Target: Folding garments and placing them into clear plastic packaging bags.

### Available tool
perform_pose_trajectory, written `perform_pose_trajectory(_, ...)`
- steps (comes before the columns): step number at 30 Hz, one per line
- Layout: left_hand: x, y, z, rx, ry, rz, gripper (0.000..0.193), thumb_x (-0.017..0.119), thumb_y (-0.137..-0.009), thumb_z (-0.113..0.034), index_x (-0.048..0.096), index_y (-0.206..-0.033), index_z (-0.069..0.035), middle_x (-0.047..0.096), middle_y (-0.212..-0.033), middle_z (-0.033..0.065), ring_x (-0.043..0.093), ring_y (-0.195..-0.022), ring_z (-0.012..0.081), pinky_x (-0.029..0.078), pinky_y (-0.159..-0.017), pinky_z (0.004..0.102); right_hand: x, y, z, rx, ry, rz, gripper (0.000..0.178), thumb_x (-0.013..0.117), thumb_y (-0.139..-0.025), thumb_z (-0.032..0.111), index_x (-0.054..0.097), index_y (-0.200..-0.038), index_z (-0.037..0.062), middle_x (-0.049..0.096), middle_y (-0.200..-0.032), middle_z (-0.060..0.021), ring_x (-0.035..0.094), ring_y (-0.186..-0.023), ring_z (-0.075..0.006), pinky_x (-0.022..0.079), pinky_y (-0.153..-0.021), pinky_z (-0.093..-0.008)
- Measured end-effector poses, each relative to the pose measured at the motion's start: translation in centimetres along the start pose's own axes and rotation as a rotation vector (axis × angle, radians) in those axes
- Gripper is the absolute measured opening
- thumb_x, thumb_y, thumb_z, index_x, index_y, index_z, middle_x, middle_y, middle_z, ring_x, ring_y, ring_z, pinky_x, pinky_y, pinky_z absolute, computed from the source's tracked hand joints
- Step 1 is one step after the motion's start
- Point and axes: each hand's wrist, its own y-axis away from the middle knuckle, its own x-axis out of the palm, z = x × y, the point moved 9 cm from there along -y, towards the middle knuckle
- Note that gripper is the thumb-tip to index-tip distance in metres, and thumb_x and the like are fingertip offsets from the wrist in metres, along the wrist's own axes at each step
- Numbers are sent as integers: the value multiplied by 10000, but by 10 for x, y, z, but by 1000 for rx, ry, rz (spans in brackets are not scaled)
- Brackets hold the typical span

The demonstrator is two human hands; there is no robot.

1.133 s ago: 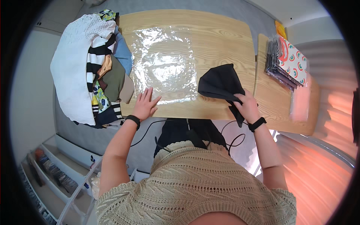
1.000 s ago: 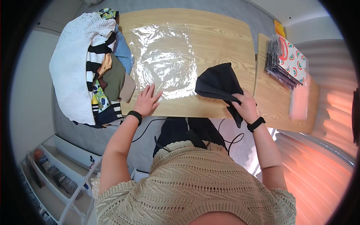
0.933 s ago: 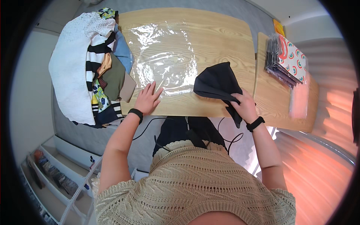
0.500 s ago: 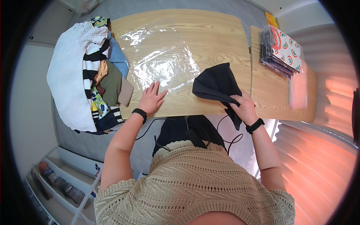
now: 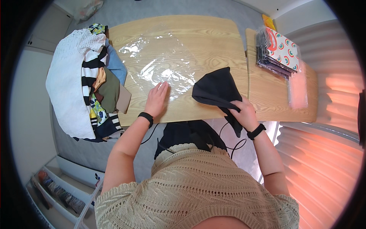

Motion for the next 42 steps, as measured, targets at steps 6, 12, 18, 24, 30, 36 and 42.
perform_pose_trajectory(6,-17,-36,-44,13,212,-97,727,532,-663,83,337,-1360,17,371,-1396,161,347,-1295,341,302,-1042,421,29,-11,3,43,-133,89,194,718,-749,154,670,-883,22,605,-913,-163,593,-862,-336,483,-752,-368)
perform_pose_trajectory(12,-17,-54,-67,-18,344,-167,763,508,-632,141,318,-1363,30,339,-1410,204,310,-1322,356,264,-1073,442,76,-14,-30,148,-78,355,286,673,-792,276,654,-864,1,600,-864,-223,584,-799,-363,475,-692,-412)
perform_pose_trajectory(18,-9,-53,-93,37,259,-32,808,537,-633,123,265,-1388,29,267,-1453,195,240,-1366,332,234,-1091,467,71,-28,-24,32,148,278,257,653,-786,255,621,-765,1,589,-817,-200,588,-783,-371,481,-674,-439)
perform_pose_trajectory(24,-3,-55,-121,79,304,44,787,543,-672,73,240,-1397,38,226,-1476,188,227,-1374,322,229,-1099,459,87,-45,-17,70,138,437,238,649,-788,251,633,-805,14,594,-823,-183,593,-818,-355,484,-714,-440)
perform_pose_trajectory(30,0,-50,-148,192,276,46,746,520,-703,66,245,-1397,45,236,-1475,191,237,-1373,317,244,-1094,449,98,-67,-28,107,94,277,213,618,-796,225,644,-831,17,608,-871,-192,596,-829,-367,481,-722,-452)
perform_pose_trajectory(36,-5,-54,-141,200,293,41,770,543,-675,82,265,-1392,42,255,-1468,190,255,-1364,325,243,-1095,454,117,-86,-22,64,10,206,190,532,-823,172,643,-849,20,607,-906,-200,597,-823,-376,482,-712,-449)
perform_pose_trajectory(42,-18,-57,-131,216,316,35,755,567,-692,56,297,-1394,-5,302,-1458,153,295,-1351,291,256,-1094,442,141,-90,-16,-23,-69,356,194,541,-836,184,625,-903,22,588,-893,-201,583,-863,-374,480,-732,-433)
